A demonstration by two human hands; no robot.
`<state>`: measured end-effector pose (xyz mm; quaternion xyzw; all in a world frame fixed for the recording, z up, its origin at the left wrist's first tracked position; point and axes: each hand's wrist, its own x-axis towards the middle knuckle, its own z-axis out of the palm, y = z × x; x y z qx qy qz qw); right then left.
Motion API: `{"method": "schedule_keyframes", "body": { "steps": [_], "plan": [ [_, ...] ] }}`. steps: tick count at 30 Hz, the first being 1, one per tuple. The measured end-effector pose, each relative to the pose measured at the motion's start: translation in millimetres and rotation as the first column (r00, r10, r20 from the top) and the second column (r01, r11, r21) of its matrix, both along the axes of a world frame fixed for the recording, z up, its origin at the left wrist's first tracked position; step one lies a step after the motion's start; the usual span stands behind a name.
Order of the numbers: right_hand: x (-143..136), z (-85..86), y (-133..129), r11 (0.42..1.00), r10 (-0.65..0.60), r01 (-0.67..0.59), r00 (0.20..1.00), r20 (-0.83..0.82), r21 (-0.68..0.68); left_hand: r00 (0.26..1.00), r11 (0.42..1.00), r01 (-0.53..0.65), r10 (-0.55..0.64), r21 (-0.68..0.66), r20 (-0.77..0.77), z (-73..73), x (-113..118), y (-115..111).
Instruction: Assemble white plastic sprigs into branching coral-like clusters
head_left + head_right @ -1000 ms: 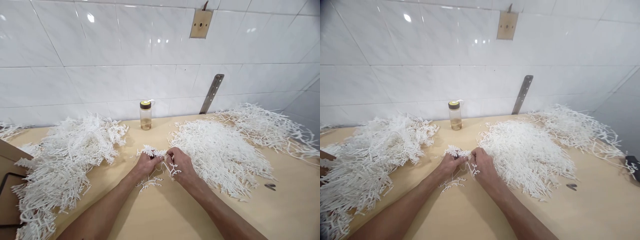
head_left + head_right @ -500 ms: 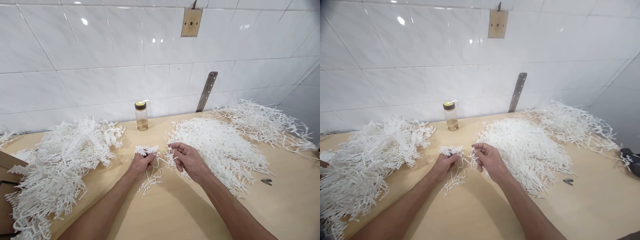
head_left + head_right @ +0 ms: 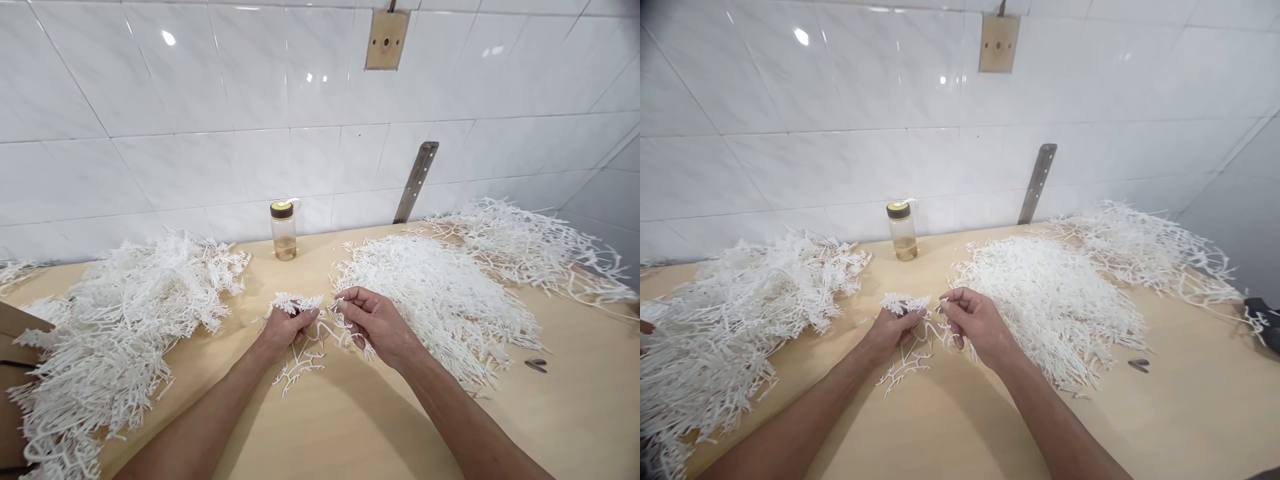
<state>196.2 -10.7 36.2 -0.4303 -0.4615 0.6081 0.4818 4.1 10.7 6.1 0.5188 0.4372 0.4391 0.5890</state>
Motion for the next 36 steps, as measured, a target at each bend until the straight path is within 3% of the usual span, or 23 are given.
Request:
{"method": "schedule_keyframes", "body": {
  "steps": [12, 16, 19, 21, 24, 26, 28, 30, 33, 36],
  "plan": [
    [0.5, -2.6, 1.3, 1.0, -0.005, 0.006, 1.0, -0.025, 0.023, 0.998, 0.999, -0.039, 0.039, -0.002, 0.04, -0.1, 0.7, 0.2],
    [5.4, -10.9, 6.5, 0.967, -0.23, 0.2, 0.954, 0.192, 0.16, 0.992, 0.995, -0.103, 0.103, -0.014, 0.066, -3.7, 0.6, 2.6],
    [10.3, -12.6, 8.7, 0.879, -0.468, 0.373, 0.796, 0.384, 0.298, 0.992, 0.994, -0.105, 0.105, -0.01, 0.071, -3.6, 1.1, 2.6],
    [11.0, -9.9, 7.8, 0.86, -0.5, 0.366, 0.74, 0.449, 0.354, 0.991, 0.993, -0.115, 0.116, -0.012, 0.069, -2.7, 1.8, 1.7],
    [6.6, -2.3, 1.5, 0.873, -0.441, 0.248, 0.769, 0.463, 0.419, 0.991, 0.991, -0.129, 0.13, -0.025, 0.038, -2.5, 2.8, 0.2],
    [1.3, 3.7, -6.2, 0.798, -0.506, 0.238, 0.765, 0.4, 0.554, 0.991, 0.991, -0.128, 0.129, -0.023, 0.023, -3.2, 3.5, -0.2],
    [-4.0, 10.0, -15.9, 0.65, -0.611, 0.262, 0.738, 0.286, 0.713, 0.991, 0.991, -0.133, 0.133, -0.017, 0.015, -3.6, 4.2, -0.4],
    [-8.7, 15.7, -25.1, 0.534, -0.635, 0.229, 0.745, 0.206, 0.814, 0.989, 0.989, -0.147, 0.147, -0.022, 0.006, -2.4, 5.2, -0.9],
    [-14.9, 18.3, -30.2, 0.486, -0.56, 0.121, 0.803, 0.202, 0.865, 0.982, 0.982, -0.188, 0.187, -0.031, -0.016, 2.0, 7.0, -2.6],
    [-18.7, 7.2, -19.8, 0.502, -0.536, 0.017, 0.79, 0.296, 0.865, 0.978, 0.979, -0.201, 0.202, 0.017, -0.054, 6.3, 8.4, -4.0]
  ]
}}
